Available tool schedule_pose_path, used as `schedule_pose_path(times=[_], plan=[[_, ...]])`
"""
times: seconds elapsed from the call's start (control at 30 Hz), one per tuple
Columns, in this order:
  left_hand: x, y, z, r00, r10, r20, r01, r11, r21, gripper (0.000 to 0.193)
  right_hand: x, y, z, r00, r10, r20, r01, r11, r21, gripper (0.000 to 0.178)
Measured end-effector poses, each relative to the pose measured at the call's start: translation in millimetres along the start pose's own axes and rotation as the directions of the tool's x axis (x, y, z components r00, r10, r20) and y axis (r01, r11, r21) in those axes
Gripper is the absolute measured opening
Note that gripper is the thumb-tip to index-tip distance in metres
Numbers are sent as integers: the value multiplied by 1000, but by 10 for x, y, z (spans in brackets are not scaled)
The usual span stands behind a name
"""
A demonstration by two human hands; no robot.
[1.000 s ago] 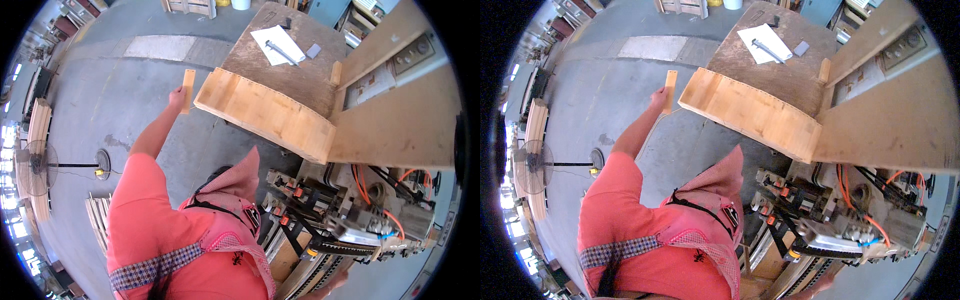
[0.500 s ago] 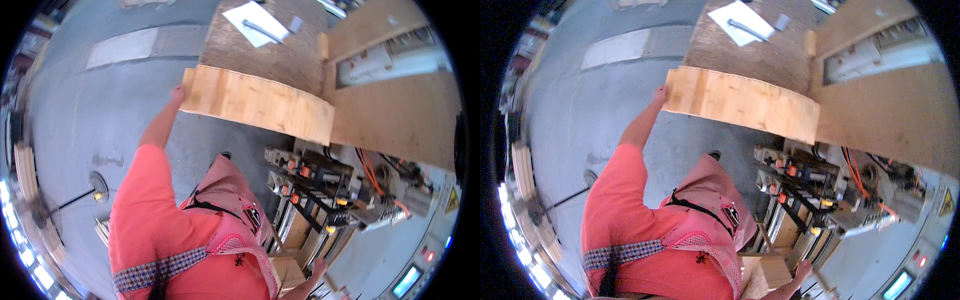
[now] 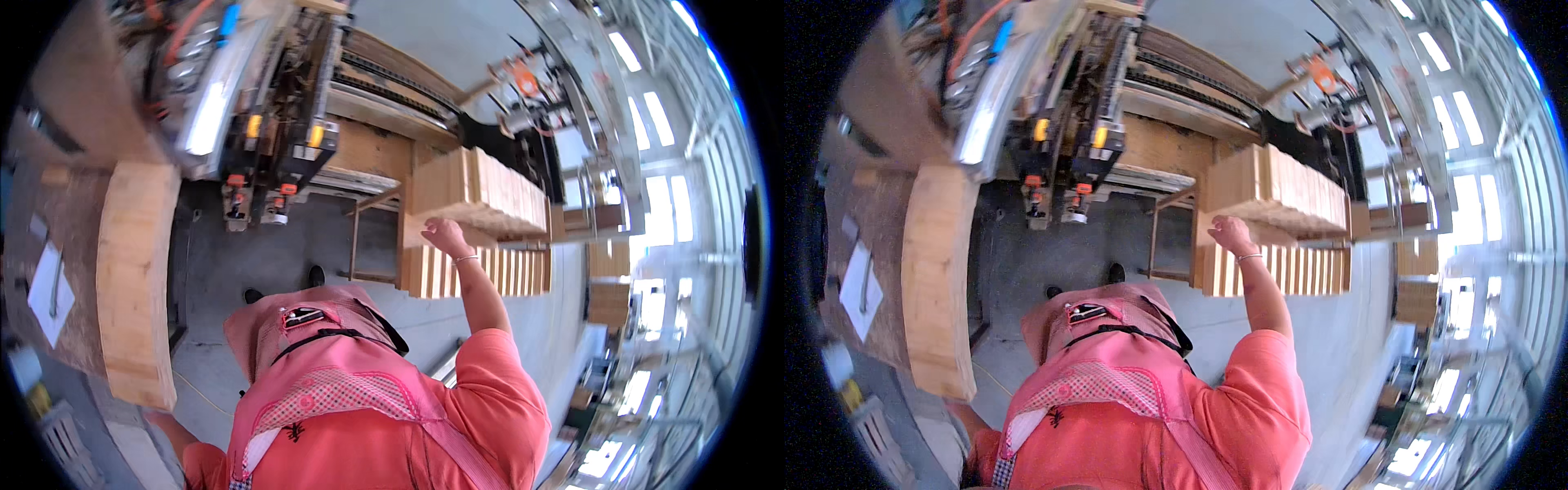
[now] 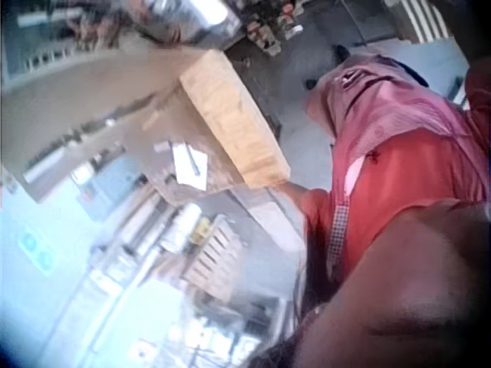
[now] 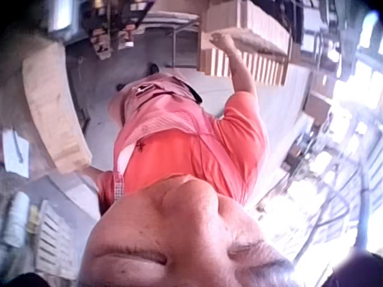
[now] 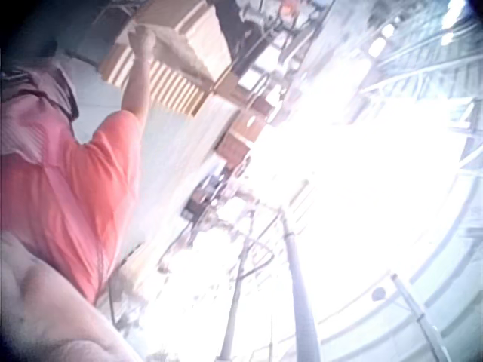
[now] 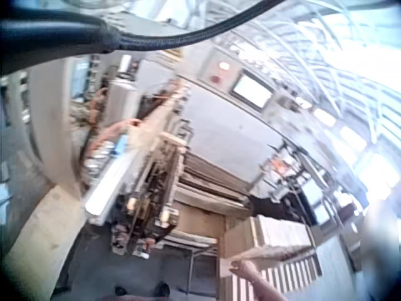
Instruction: The person repeatedly feeds small wooden blocks into a machine to process them, then stacks the finished pieces. The person also briefly gathers thin wooden sticks from a bucket and places them on a workbench.
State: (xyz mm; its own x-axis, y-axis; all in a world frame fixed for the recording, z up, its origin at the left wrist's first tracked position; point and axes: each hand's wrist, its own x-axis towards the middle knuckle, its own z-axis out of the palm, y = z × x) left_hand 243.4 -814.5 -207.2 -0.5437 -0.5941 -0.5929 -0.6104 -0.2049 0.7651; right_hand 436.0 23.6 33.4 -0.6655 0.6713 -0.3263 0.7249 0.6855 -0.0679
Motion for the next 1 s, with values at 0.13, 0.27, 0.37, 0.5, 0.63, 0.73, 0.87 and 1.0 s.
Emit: schedule_pose_path(times=[0.13, 0.27, 0.37, 0.5, 0.63, 0.73, 0.87, 1.0], plan=[[-275, -387, 387, 994, -102, 30, 94, 976, 196, 51, -529, 579, 504, 986, 100, -136, -79, 985, 152, 23], [-678, -645, 785, 977, -192, 90, 148, 922, 357, 48, -991, 1013, 742, 903, 405, -144, -360, 896, 260, 21], [-939, -827, 1186, 961, -228, 158, 135, 881, 453, 46, -1269, 1702, 851, 709, 655, -261, -565, 749, 346, 21], [-1303, -920, 1757, 951, -208, 231, 57, 846, 530, 44, -1446, 2852, 666, 496, 799, -339, -693, 600, 400, 24], [-1628, -803, 2316, 943, -154, 297, -55, 805, 590, 42, -1468, 4076, 439, 399, 825, -401, -792, 530, 302, 33], [-1973, -556, 2257, 940, -126, 317, -117, 754, 646, 41, -1491, 4581, 323, 342, 855, -389, -824, 472, 313, 36], [-2268, -407, 2269, 938, -149, 314, -132, 682, 720, 40, -1562, 5080, 268, 300, 909, -291, -864, 388, 320, 36], [-2459, -341, 2453, 925, -171, 340, -148, 662, 735, 34, -1281, 5670, 302, 386, 826, -411, -808, 518, 282, 32]])
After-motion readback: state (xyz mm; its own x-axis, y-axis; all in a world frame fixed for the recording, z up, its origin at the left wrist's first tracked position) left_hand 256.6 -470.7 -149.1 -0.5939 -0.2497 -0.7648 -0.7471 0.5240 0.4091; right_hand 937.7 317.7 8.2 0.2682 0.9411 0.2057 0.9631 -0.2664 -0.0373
